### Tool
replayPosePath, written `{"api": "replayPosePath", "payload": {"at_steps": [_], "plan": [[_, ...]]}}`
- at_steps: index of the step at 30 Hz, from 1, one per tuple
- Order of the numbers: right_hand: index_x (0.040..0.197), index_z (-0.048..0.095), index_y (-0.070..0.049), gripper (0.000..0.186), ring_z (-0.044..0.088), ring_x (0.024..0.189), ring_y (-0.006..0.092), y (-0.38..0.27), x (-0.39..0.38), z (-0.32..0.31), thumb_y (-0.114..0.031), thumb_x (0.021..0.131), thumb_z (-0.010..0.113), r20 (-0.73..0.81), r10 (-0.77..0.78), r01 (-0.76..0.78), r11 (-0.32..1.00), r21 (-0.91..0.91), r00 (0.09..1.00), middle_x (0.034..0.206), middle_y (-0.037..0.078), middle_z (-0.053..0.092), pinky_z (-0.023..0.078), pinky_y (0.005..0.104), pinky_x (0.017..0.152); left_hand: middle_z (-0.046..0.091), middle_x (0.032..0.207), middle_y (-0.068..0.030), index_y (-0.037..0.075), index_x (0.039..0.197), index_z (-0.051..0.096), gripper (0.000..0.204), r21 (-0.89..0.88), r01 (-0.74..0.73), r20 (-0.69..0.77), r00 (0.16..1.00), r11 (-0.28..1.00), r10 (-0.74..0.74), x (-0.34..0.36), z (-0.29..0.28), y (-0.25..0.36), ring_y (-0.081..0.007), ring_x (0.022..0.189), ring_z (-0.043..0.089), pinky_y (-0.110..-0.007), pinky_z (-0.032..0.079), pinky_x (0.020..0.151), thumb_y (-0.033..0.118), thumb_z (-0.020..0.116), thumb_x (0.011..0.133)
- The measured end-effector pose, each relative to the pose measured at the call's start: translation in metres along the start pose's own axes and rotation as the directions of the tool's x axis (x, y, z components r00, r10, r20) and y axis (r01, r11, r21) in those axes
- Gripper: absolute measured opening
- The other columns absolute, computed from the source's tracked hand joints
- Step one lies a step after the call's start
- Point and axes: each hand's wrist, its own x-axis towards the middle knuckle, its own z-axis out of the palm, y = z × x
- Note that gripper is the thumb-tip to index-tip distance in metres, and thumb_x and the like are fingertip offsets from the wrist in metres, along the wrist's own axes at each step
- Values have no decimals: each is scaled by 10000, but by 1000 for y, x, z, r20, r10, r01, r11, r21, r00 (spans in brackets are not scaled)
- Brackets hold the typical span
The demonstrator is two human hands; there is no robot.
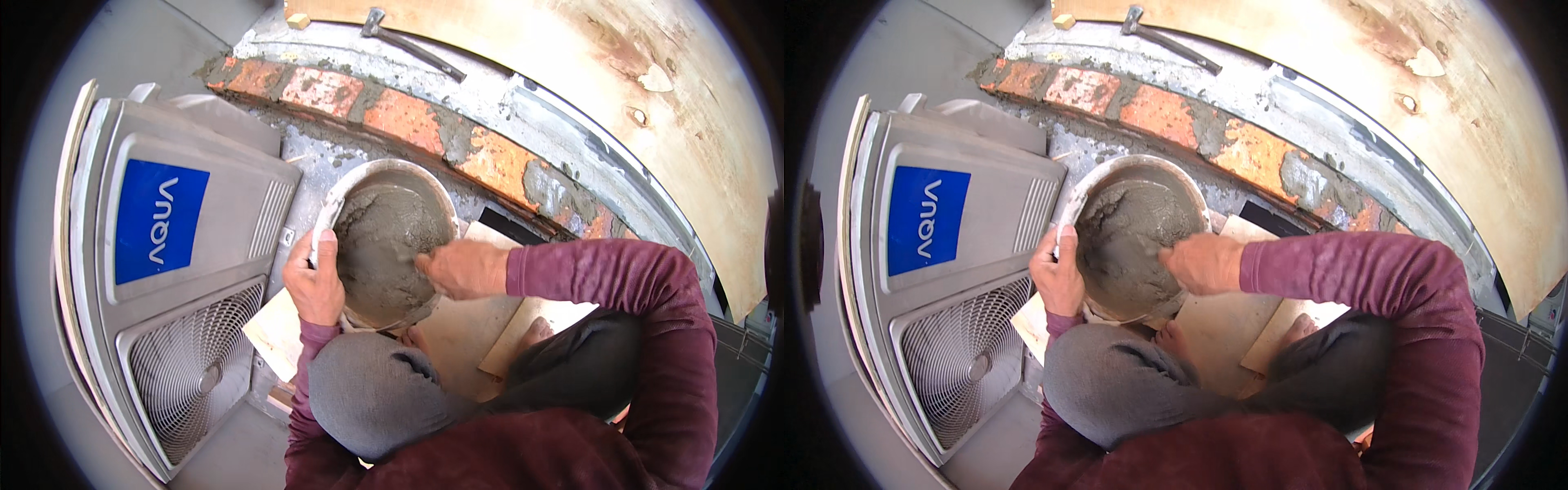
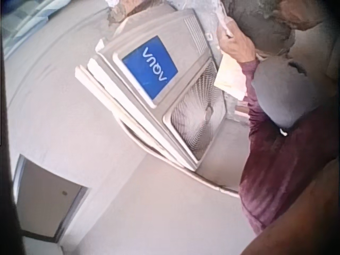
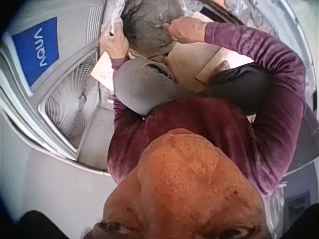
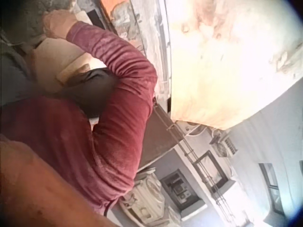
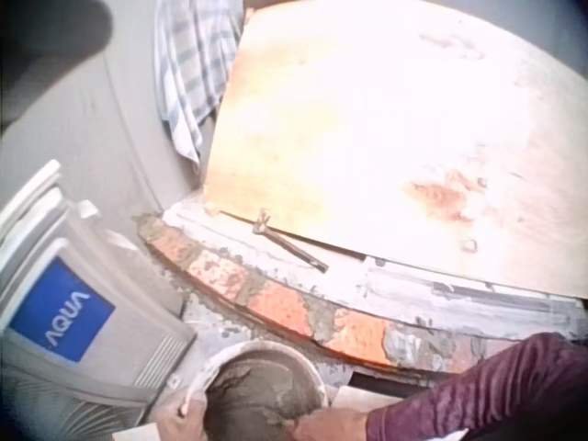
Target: The person applies mortar to a row of bricks using a trowel and places additional bricks on top to build a wall.
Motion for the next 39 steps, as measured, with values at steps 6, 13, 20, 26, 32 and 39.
{"api": "replayPosePath", "payload": {"at_steps": [6, 13, 20, 26, 32, 39], "plan": [[1108, 580, 64, 345, 685, 730, 364, 39, -3, 15, -164, 854, 635, -8, -208, 198, 917, 347, 978, 781, 255, 648, 545, 461, 613, 683, 907, -130, -84, 1066, 668, 350, 5, -32, -22, 999, 999, 32, 4, 10, 7, -183, 870, 596, -317, 463, 815, 246, 636, 954], [1089, 589, 11, 323, 569, 519, 190, 65, -31, -1, -247, 898, 618, 330, -53, -195, 714, 673, 943, 677, 78, 553, 474, 338, 440, 642, 894, -45, -74, 1095, 661, 348, -58, 28, 36, 999, 998, -25, 1, 16, -3, -119, 861, 526, -272, 427, 771, 251, 597, 988], [995, 598, -64, 195, 537, 521, 118, 83, -37, -8, -248, 930, 587, 279, -95, -186, 541, 820, 955, 668, 19, 526, 446, 288, 432, 628, 897, -17, -35, 1047, 652, 415, -222, 142, 75, 989, 965, -128, 5, -12, -36, -72, 803, 521, -225, 429, 705, 326, 449, 1065], [953, 587, -56, 182, 524, 460, 83, 100, -58, -30, -238, 944, 588, 184, 29, -153, 686, 711, 982, 628, -2, 534, 432, 247, 381, 566, 824, 16, -28, 960, 629, 413, -54, 160, 15, 987, 986, -159, 6, -36, -55, -74, 763, 464, -240, 396, 666, 345, 479, 1052], [1061, 624, -57, 201, 515, 469, 47, 117, -128, -47, -223, 947, 638, 151, 290, -266, 415, 870, 945, 634, -33, 530, 426, 208, 373, 658, 980, -59, -53, 1093, 660, 512, -123, 257, -7, 966, 959, -260, 8, -79, -135, -115, 857, 555, -269, 459, 769, 418, 465, 1043], [1171, 605, -26, 297, 479, 419, 47, 142, -238, -54, -215, 945, 652, -48, 576, -239, 413, 879, 816, 651, -27, 537, 409, 192, 382, 653, 1135, -183, -106, 1231, 592, 652, 138, 439, -29, 898, 888, -439, 23, -106, -174, -243, 1026, 601, -348, 457, 919, 493, 429, 1032]]}}
